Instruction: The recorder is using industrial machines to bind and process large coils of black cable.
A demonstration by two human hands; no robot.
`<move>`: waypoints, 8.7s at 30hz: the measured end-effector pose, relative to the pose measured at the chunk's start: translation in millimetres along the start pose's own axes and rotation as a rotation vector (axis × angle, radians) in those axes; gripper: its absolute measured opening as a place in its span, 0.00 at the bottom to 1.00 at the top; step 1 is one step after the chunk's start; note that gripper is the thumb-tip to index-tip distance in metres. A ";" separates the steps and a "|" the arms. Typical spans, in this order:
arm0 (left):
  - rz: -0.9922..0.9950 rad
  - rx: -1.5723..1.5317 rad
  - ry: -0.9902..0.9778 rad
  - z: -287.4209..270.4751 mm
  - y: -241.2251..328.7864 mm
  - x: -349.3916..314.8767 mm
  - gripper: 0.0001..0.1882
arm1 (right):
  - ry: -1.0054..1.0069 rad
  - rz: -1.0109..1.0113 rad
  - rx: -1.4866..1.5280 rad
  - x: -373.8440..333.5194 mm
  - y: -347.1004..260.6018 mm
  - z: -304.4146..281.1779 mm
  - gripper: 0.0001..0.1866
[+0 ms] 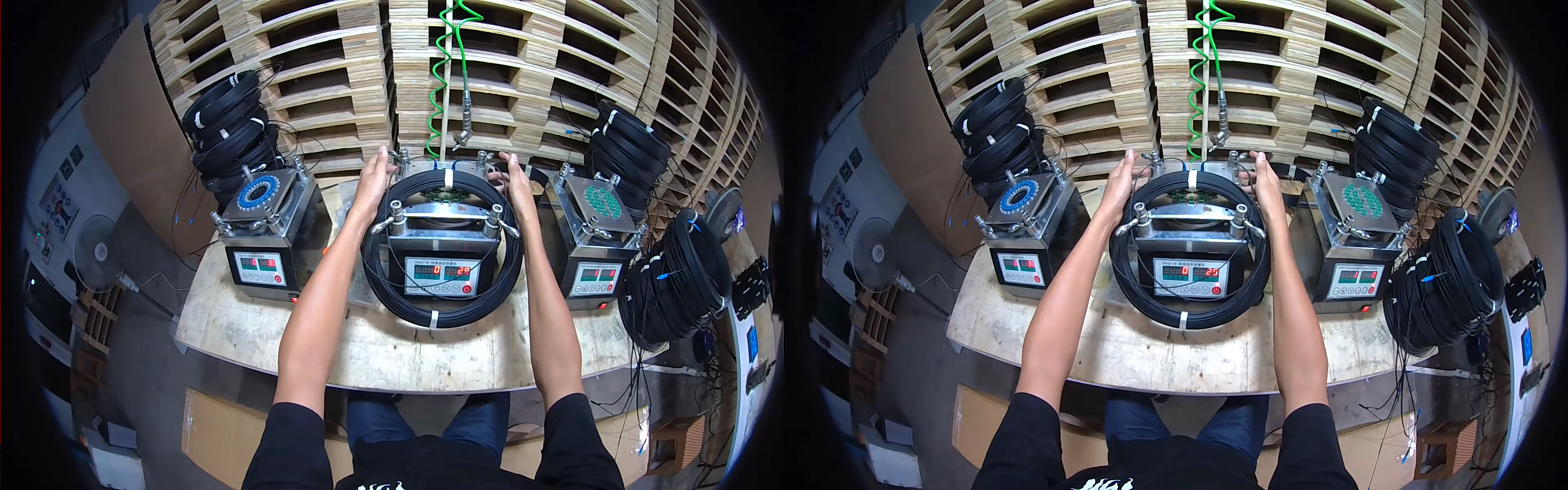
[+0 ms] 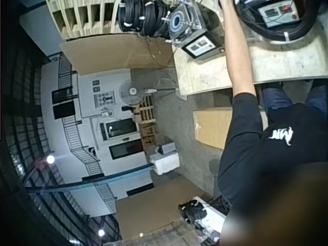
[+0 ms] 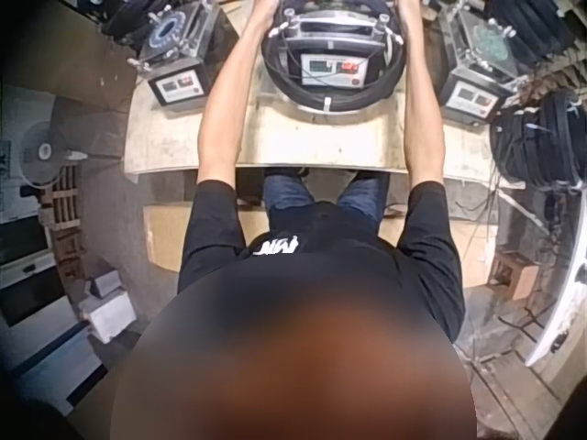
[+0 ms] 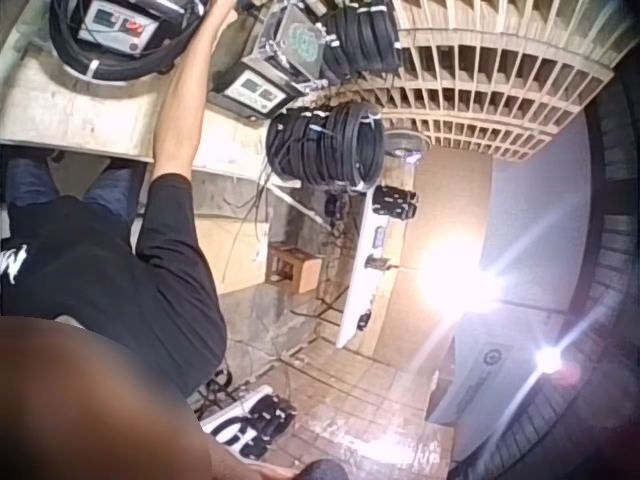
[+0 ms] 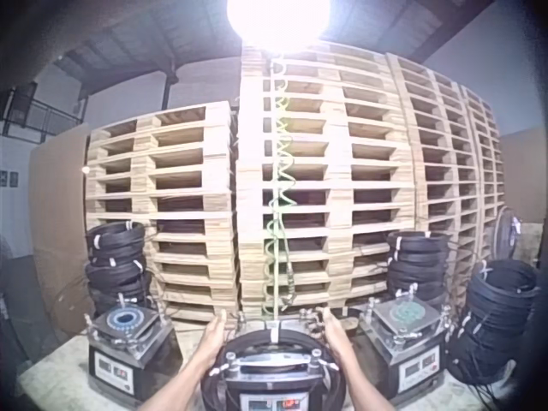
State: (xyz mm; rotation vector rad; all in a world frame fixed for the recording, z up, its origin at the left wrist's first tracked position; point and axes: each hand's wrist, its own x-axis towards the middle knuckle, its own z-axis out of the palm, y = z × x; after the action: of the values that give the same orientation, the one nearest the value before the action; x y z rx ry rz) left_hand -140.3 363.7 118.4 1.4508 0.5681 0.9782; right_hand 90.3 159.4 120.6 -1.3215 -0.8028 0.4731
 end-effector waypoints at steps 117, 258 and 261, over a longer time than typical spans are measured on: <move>-0.118 -0.059 0.009 -0.7 10.8 -12.3 0.25 | -0.027 0.221 0.239 74.1 32.8 -13.4 0.21; 0.395 0.667 -0.040 -11.6 10.5 -123.0 0.46 | 0.147 -0.415 -0.556 -171.5 -33.9 36.1 0.11; 0.372 0.661 -0.037 -14.4 12.3 -122.8 0.46 | 0.094 -0.456 -0.585 -162.5 -32.0 37.9 0.10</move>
State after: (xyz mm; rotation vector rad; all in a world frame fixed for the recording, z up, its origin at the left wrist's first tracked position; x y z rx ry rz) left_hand -218.8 269.0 100.4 2.2174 0.6400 1.1017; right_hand -48.2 61.4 113.3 -1.6116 -1.1771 -0.2066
